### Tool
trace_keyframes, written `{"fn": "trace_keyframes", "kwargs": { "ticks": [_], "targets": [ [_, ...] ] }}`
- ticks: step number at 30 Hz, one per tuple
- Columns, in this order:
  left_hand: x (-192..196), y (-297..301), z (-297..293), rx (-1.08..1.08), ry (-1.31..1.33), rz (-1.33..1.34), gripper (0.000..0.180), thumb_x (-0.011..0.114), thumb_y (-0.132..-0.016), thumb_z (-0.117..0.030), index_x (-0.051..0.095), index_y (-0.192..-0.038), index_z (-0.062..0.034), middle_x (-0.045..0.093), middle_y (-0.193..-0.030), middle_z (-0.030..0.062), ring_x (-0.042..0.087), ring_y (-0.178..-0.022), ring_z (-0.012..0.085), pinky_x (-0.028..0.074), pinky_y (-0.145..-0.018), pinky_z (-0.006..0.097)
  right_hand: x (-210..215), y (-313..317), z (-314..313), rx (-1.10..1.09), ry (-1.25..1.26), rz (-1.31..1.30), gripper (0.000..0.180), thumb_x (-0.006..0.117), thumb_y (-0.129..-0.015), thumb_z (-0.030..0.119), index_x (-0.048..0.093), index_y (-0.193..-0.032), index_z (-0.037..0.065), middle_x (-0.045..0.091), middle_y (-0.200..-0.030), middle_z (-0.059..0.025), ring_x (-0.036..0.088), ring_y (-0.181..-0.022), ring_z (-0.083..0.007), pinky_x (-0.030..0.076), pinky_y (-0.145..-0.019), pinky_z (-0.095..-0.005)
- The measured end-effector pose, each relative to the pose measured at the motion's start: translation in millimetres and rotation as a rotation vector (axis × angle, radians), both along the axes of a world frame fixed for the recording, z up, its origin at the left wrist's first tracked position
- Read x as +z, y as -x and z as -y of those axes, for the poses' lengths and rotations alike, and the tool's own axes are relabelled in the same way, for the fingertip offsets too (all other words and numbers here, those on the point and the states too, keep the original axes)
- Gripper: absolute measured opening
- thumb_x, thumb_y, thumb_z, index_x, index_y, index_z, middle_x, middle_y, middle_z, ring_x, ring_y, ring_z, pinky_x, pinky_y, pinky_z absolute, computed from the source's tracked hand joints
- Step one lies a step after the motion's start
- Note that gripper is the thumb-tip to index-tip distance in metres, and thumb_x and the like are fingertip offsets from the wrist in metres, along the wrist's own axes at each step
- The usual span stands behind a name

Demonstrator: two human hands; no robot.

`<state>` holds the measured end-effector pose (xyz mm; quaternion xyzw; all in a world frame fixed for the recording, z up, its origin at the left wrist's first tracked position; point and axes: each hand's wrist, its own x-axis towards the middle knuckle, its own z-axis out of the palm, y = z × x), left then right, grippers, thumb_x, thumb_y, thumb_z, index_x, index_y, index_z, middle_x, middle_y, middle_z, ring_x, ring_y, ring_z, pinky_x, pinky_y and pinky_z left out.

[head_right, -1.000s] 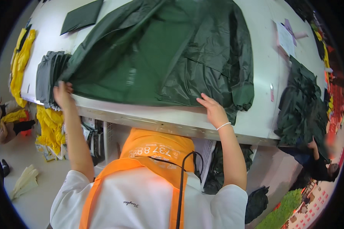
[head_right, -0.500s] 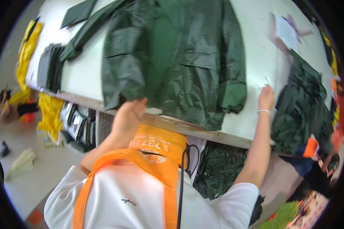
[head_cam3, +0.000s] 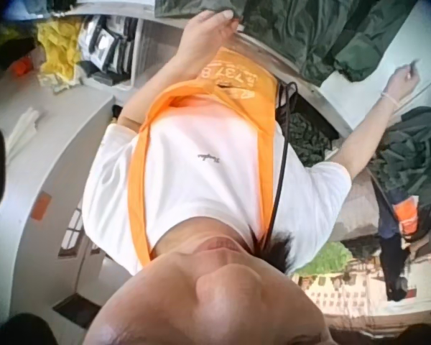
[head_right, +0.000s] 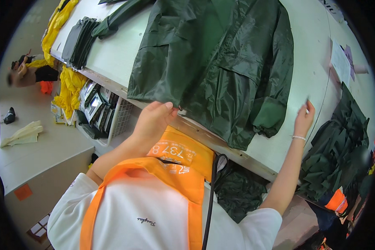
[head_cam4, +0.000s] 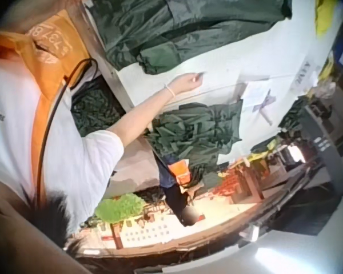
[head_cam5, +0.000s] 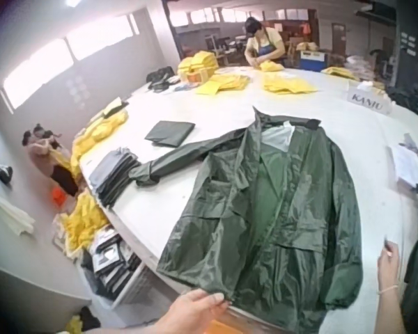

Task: The person folds a dark green jacket on a white table. They smooth the fabric, fold the sleeves inward, fold the jacket in half, then into a compact rectangle, and place it on a stack of similar folded jackets.

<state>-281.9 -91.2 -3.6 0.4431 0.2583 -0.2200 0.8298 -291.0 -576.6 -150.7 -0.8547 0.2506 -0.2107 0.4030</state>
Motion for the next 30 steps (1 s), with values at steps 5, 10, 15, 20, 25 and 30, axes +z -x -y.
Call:
{"fn": "trace_keyframes", "kwargs": {
  "ticks": [5,10,15,20,25,30],
  "targets": [
    [17.9,-8.4,22.1,-0.030,-0.122,0.117,0.007,0.064,-0.085,-0.006,0.061,-0.089,-0.0011,0.064,-0.089,0.0048,0.060,-0.085,0.0121,0.047,-0.082,0.025,143.6,8.0,-229.3,0.583,-0.333,0.023,0.015,0.061,-0.088,0.008,0.060,-0.102,0.002,0.058,-0.091,-0.0032,0.055,-0.075,-0.0090,0.045,-0.066,-0.0219],
    [23.6,-7.7,29.8,-0.072,-0.179,0.215,0.011,0.065,-0.084,-0.007,0.064,-0.093,0.0001,0.066,-0.089,0.0056,0.060,-0.082,0.0106,0.046,-0.080,0.024,146.5,4.9,-281.4,0.706,-0.396,0.108,0.018,0.065,-0.083,0.004,0.059,-0.099,-0.001,0.056,-0.091,-0.0083,0.057,-0.074,-0.0141,0.047,-0.064,-0.0226],
    [22.3,-4.8,29.2,-0.063,-0.187,0.229,0.010,0.066,-0.084,-0.007,0.064,-0.091,0.0000,0.066,-0.088,0.0062,0.061,-0.083,0.0108,0.047,-0.079,0.025,153.5,0.6,-295.2,0.710,-0.353,0.115,0.019,0.066,-0.083,0.006,0.059,-0.099,0.000,0.056,-0.091,-0.0087,0.058,-0.072,-0.0169,0.049,-0.063,-0.0254],
    [20.0,-4.1,26.4,-0.082,-0.186,0.220,0.010,0.064,-0.085,-0.006,0.063,-0.092,-0.0004,0.066,-0.091,0.0062,0.060,-0.085,0.0116,0.047,-0.081,0.026,155.4,-1.1,-297.4,0.700,-0.219,0.113,0.016,0.066,-0.082,0.007,0.061,-0.096,0.002,0.057,-0.087,-0.0083,0.057,-0.063,-0.0177,0.048,-0.057,-0.0260],
    [22.7,-4.4,20.7,-0.085,-0.154,0.198,0.011,0.061,-0.086,-0.005,0.062,-0.096,-0.0020,0.065,-0.095,0.0060,0.059,-0.088,0.0122,0.046,-0.084,0.027,151.5,-4.2,-299.7,0.708,-0.180,0.105,0.019,0.067,-0.082,0.008,0.060,-0.099,0.003,0.058,-0.084,-0.0068,0.054,-0.058,-0.0136,0.044,-0.053,-0.0240],
    [18.2,-6.4,12.1,-0.204,-0.229,0.146,0.014,0.065,-0.084,-0.011,0.066,-0.092,0.0003,0.066,-0.087,0.0035,0.057,-0.079,0.0076,0.045,-0.072,0.023,141.9,-21.0,-318.3,0.598,-0.803,-0.018,0.048,0.068,-0.080,0.002,0.049,-0.123,0.002,0.058,-0.091,-0.0042,0.048,-0.066,-0.0035,0.042,-0.058,-0.0187]
  ]
}}
